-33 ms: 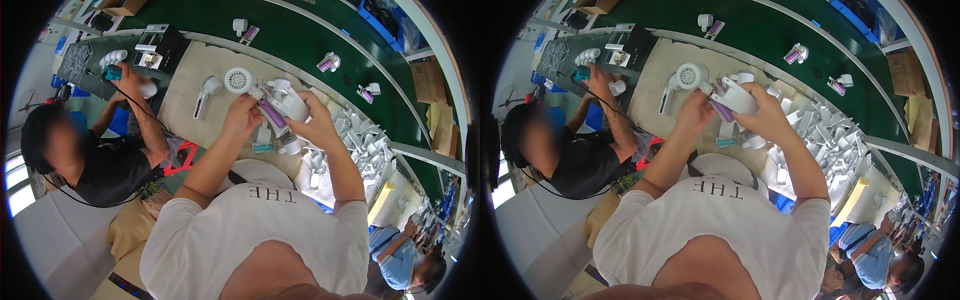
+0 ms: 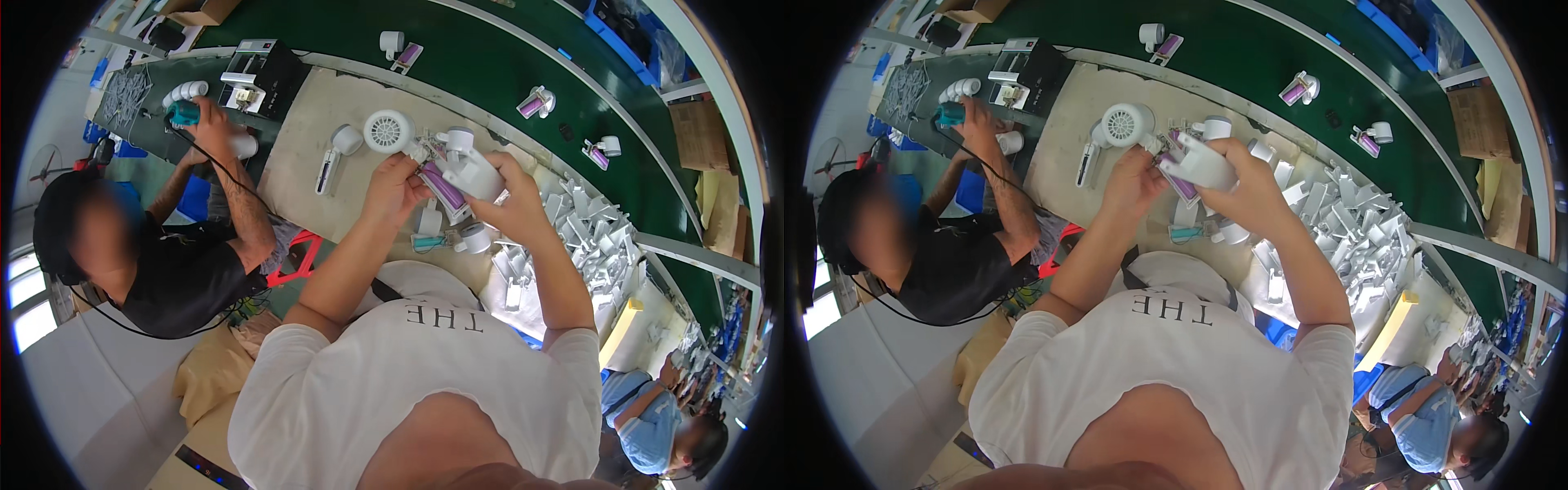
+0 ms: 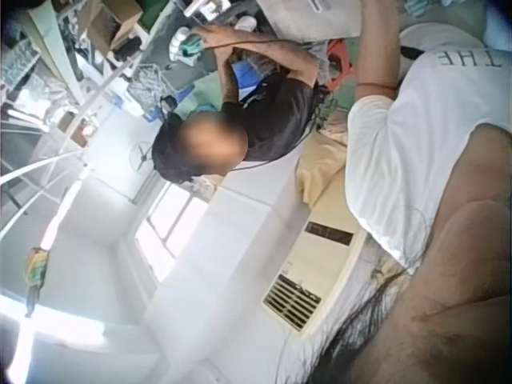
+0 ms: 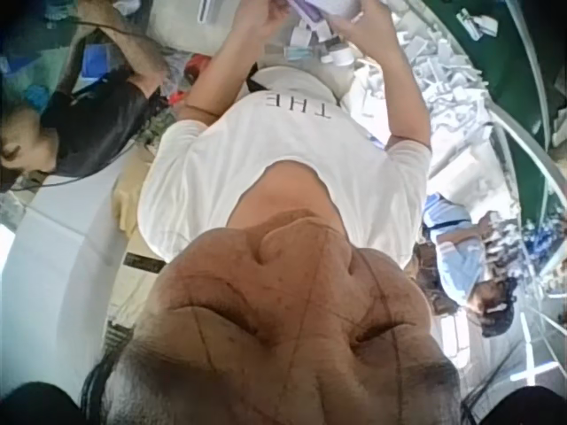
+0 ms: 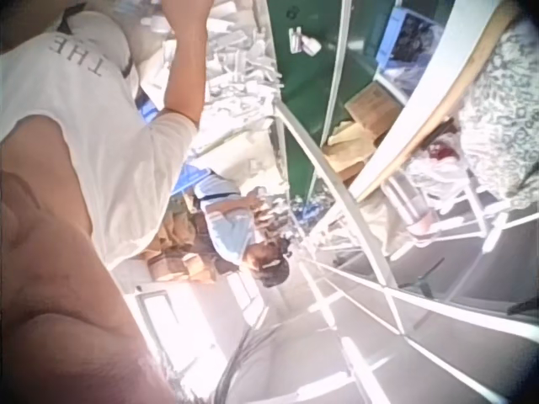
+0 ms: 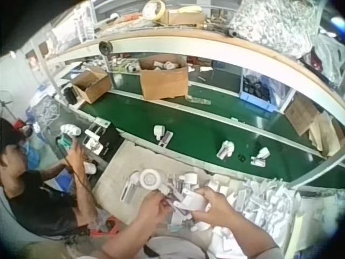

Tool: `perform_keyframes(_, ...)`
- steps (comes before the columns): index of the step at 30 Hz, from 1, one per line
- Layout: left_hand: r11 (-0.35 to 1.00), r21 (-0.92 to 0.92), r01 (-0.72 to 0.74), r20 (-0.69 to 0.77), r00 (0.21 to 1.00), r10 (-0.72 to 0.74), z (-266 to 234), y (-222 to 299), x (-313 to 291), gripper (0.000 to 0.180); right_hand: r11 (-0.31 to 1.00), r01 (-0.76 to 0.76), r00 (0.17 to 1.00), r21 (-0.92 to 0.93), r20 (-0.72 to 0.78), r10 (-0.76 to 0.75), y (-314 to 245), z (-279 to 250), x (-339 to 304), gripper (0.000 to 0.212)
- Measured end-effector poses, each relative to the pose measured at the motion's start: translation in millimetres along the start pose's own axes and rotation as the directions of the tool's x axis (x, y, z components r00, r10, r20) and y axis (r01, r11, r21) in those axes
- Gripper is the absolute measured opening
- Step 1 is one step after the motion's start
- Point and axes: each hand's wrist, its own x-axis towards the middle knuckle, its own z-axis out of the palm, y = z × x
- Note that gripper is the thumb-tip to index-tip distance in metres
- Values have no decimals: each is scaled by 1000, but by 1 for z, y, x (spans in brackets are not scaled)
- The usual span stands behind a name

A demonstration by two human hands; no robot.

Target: Assembling the plastic housing and batteries of handheld fans at a factory workbench.

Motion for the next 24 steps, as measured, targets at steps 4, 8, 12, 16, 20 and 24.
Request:
perform_keyframes(4, 995, -64, 80, 23, 997, -79, -4, 0, -2, 17, 996, 87, 994, -8, -73, -87, 15, 6, -8, 44)
perform_keyframes(8, 987, -155, 41, 3, 999, -41, -2, -11, -2, 21, 985, 10, 991, 170, -134, 13, 36, 7, -9, 44)
perform_keyframes(12, 992, -127, 18, -17, 1000, -21, 10, -7, -8, 22, 997, 65, 987, 34, -151, -60, 36, 10, -11, 47)
perform_keyframes(16, 996, -86, -1, -13, 1000, 0, 4, -14, 2, 20, 944, 255, 961, -211, -54, -272, 28, 6, -13, 38)
perform_keyframes(20, 999, -33, -42, -22, 999, 42, 5, -21, 5, 17, 919, 334, 928, -208, -99, -360, 26, 10, -17, 30)
perform_keyframes(24, 992, -123, 6, 75, 997, 3, 2, -21, 3, 16, 949, 115, 885, 295, -465, 37, 34, 20, -12, 40)
